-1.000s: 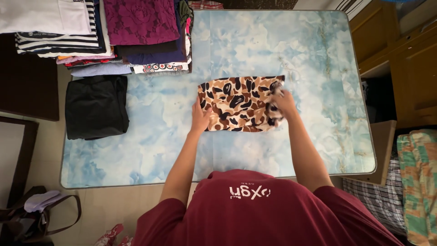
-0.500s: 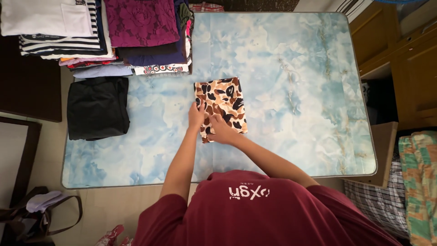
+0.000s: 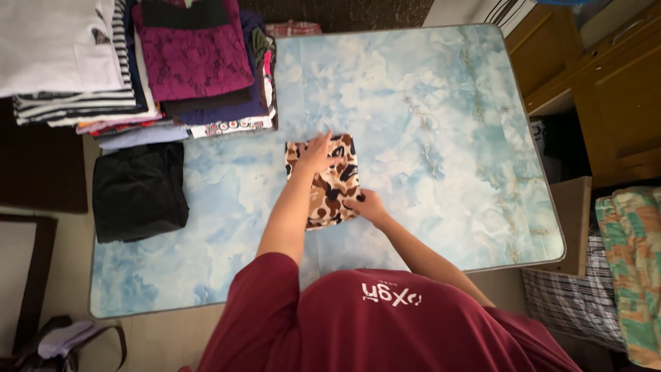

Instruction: Folding various pieces of clothing, including leggings and patterned pants, on a table.

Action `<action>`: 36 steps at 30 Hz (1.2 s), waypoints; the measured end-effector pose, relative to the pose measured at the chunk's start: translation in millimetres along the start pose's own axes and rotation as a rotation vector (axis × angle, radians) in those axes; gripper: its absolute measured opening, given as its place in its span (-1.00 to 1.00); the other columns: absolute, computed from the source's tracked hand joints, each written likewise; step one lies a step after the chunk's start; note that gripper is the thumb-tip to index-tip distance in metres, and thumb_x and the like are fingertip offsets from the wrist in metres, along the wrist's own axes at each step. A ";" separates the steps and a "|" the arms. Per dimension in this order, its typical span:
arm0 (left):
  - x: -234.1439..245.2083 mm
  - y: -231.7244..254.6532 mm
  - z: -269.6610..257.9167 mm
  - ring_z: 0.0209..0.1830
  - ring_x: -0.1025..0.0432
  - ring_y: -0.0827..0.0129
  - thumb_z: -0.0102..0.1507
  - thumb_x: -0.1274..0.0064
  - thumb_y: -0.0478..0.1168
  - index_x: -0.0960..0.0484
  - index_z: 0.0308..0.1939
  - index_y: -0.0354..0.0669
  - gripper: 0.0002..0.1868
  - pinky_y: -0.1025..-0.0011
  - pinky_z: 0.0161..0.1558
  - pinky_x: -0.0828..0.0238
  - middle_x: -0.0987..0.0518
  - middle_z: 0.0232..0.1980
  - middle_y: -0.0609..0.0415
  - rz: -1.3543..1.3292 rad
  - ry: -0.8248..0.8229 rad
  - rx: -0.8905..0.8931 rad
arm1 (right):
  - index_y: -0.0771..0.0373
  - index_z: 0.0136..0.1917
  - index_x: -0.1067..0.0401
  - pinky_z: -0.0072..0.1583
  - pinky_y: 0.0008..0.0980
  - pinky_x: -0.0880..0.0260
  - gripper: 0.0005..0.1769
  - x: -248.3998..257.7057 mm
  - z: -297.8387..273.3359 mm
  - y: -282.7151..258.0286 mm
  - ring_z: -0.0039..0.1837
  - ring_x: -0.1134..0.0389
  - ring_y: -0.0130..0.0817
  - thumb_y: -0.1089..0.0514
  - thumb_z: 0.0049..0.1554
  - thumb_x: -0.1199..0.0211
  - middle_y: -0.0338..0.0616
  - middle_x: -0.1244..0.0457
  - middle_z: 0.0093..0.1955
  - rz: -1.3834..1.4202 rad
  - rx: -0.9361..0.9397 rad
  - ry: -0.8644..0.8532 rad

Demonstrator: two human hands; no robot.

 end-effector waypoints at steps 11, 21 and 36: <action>3.2 14.0 -25.3 0.11 -0.54 0.25 -0.05 -0.49 -0.09 -0.60 0.14 -0.20 -0.29 0.16 0.08 -0.51 -0.67 0.13 0.00 -1.144 -0.617 0.516 | 0.28 0.08 -0.55 -0.03 -0.34 -0.43 -0.51 162.5 27.6 -110.6 -0.11 -0.42 -0.39 0.11 -0.10 -0.60 -0.07 -0.42 -0.12 -0.501 0.402 0.136; 140.4 72.8 -47.8 -0.13 -0.51 0.29 0.20 -0.14 -0.52 -0.36 -0.31 -0.23 -0.75 0.34 -0.10 -0.41 -0.66 -0.08 0.02 -0.778 0.247 -0.290 | 0.14 -0.03 -0.56 0.16 -0.06 -0.26 -0.62 167.1 -23.9 -156.5 0.09 -0.34 -0.08 0.45 -0.10 -0.27 -0.11 -0.31 -0.08 -0.751 0.902 0.400; -19.0 23.3 -82.8 0.30 -0.29 -0.21 0.27 -0.25 -0.12 -0.35 0.26 -0.37 -0.39 0.02 0.31 -0.14 -0.42 0.27 -0.35 -0.330 0.519 0.138 | 0.57 0.41 -0.01 0.28 0.00 -0.18 0.06 155.9 69.0 25.6 0.34 -0.09 0.08 -0.07 0.10 -0.66 0.40 -0.04 0.35 -0.303 0.283 0.591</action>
Point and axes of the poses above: each hand's wrist, its own z-axis towards the middle knuckle, its own x-axis out of the back of the hand, y = z × x, the point moved 8 cm from there along z, towards the middle knuckle
